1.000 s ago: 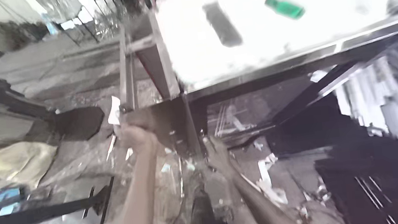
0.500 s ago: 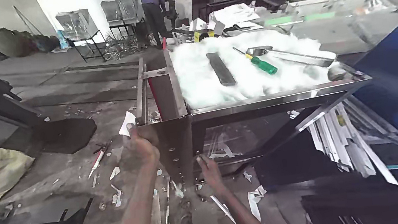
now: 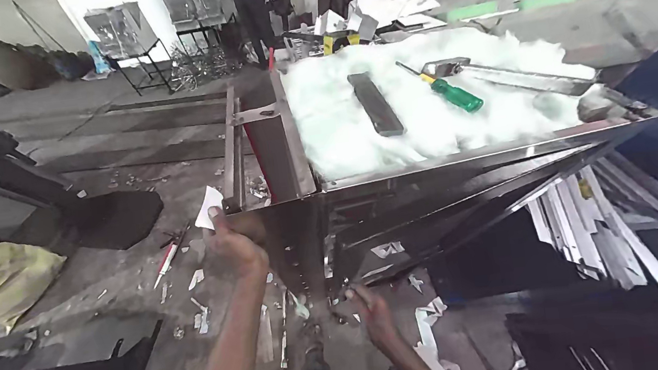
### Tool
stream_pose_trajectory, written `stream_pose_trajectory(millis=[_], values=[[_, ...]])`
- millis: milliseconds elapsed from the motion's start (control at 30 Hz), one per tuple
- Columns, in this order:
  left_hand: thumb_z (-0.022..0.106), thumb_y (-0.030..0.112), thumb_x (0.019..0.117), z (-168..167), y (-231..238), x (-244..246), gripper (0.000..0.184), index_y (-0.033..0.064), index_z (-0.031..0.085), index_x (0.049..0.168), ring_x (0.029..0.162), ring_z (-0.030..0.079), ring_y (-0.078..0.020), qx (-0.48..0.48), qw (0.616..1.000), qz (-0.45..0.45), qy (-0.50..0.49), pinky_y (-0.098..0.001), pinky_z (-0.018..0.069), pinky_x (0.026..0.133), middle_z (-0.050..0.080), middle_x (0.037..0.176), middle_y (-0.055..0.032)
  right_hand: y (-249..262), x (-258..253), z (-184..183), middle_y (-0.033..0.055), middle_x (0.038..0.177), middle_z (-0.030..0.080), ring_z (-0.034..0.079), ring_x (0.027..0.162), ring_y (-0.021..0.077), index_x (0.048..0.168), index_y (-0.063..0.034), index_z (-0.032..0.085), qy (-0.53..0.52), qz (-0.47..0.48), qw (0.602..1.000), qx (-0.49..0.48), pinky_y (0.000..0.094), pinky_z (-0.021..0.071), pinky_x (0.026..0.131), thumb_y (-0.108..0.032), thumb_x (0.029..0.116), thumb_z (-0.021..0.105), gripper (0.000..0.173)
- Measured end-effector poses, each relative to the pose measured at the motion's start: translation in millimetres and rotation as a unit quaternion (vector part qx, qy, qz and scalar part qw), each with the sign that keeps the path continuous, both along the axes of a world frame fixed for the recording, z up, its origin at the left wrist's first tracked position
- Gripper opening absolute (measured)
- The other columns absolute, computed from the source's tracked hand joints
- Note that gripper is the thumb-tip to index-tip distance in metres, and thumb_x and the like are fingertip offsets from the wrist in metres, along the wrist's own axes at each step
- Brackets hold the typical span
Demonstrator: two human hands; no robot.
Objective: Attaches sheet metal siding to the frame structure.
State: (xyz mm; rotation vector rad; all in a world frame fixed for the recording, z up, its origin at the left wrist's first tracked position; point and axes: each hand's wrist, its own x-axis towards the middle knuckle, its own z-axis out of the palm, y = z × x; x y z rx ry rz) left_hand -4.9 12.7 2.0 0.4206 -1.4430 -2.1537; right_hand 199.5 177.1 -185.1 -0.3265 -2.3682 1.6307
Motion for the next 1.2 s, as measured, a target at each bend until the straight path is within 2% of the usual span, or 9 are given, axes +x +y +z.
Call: stream_pose_trajectory(millis=[167,300,433,700,800,867,967,1033,1200], values=[[0.044,0.027,0.1097,1.4,-0.4,0.3,0.031,0.0032,0.059,0.121,0.089,0.069,-0.0186,0.006,1.0,-0.003,-0.008,-0.0414,0.0594,0.08,0.067,0.097,-0.0104,-1.8,-31.0,7.0,0.0009,0.099,0.075,0.071,0.094,0.0103,0.107,-0.0099,0.075,0.014,-0.004,1.0,-0.006,0.0365,0.0597,0.089,-0.024,0.1062,0.052,0.027],[0.042,0.027,0.1105,-2.4,-2.6,-1.2,0.032,0.0024,0.06,0.12,0.087,0.069,-0.0196,0.006,1.0,-0.01,0.004,-0.042,0.0597,0.079,0.068,0.096,-0.011,-1.5,-57.7,9.3,-0.002,0.102,0.075,0.07,0.094,0.0089,0.111,-0.0129,0.074,-0.006,-0.016,1.0,-0.001,0.0364,0.0597,0.089,-0.026,0.1071,0.051,0.027],[0.041,0.031,0.1109,-0.3,-3.4,-1.9,0.034,0.0044,0.06,0.122,0.091,0.068,-0.0197,0.019,0.999,-0.03,0.023,-0.0423,0.0593,0.082,0.068,0.1,-0.01,-5.4,-72.4,10.1,-0.0001,0.098,0.075,0.071,0.091,0.0087,0.109,-0.0093,0.075,0.019,-0.042,0.999,0.007,0.0347,0.0599,0.086,-0.024,0.1053,0.055,0.025],[0.043,0.03,0.1106,-6.2,-2.1,-2.1,0.035,0.0015,0.06,0.122,0.088,0.069,-0.0194,0.007,1.0,-0.003,0.02,-0.0414,0.0599,0.08,0.068,0.097,-0.0107,2.9,-71.8,15.0,-0.0021,0.103,0.075,0.07,0.095,0.0075,0.114,-0.0111,0.074,-0.013,-0.005,1.0,-0.025,0.035,0.0582,0.09,-0.027,0.1075,0.051,0.028],[0.042,0.027,0.1105,-2.2,-0.7,-1.8,0.032,0.0016,0.059,0.12,0.087,0.068,-0.0186,0.0,1.0,0.005,0.015,-0.0405,0.0592,0.079,0.066,0.095,-0.0101,3.9,-71.4,15.2,-0.0006,0.101,0.075,0.07,0.094,0.0107,0.111,-0.0107,0.074,-0.036,-0.007,0.999,-0.013,0.0389,0.0581,0.089,-0.028,0.1071,0.051,0.029],[0.04,0.027,0.1106,-0.3,-1.9,-0.3,0.032,0.0021,0.058,0.121,0.088,0.067,-0.0178,-0.009,1.0,0.0,0.012,-0.0397,0.0584,0.08,0.065,0.097,-0.0094,2.4,-56.3,11.5,0.0018,0.099,0.076,0.072,0.092,0.0133,0.109,-0.0081,0.075,-0.017,0.007,1.0,0.007,0.0415,0.0593,0.089,-0.027,0.1068,0.051,0.03],[0.041,0.029,0.1108,-2.8,-2.7,-3.0,0.033,0.0035,0.059,0.122,0.088,0.068,-0.0193,-0.005,1.0,-0.004,0.027,-0.0418,0.0596,0.08,0.067,0.098,-0.0098,2.4,-21.8,0.6,-0.0015,0.095,0.076,0.072,0.089,0.01,0.104,-0.0109,0.075,0.022,0.02,0.999,0.013,0.0379,0.0612,0.085,-0.025,0.1056,0.052,0.027],[0.04,0.03,0.1108,-1.5,-0.5,-2.3,0.033,0.0045,0.058,0.121,0.088,0.068,-0.0192,-0.007,1.0,0.001,0.014,-0.0414,0.0595,0.079,0.066,0.097,-0.0092,3.4,-11.1,7.4,0.0008,0.094,0.075,0.071,0.089,0.0111,0.104,-0.0091,0.076,0.002,0.017,1.0,0.002,0.0385,0.0602,0.085,-0.023,0.1047,0.054,0.026],[0.043,0.029,0.11,-2.7,-3.9,-0.8,0.034,0.0034,0.058,0.126,0.091,0.068,-0.0209,0.0,1.0,-0.004,-0.002,-0.0436,0.0594,0.081,0.067,0.101,-0.0119,-0.1,-53.0,14.7,-0.0025,0.101,0.076,0.071,0.094,0.0084,0.11,-0.0115,0.075,-0.005,-0.005,1.0,-0.01,0.0361,0.0597,0.09,-0.026,0.1066,0.053,0.027]])
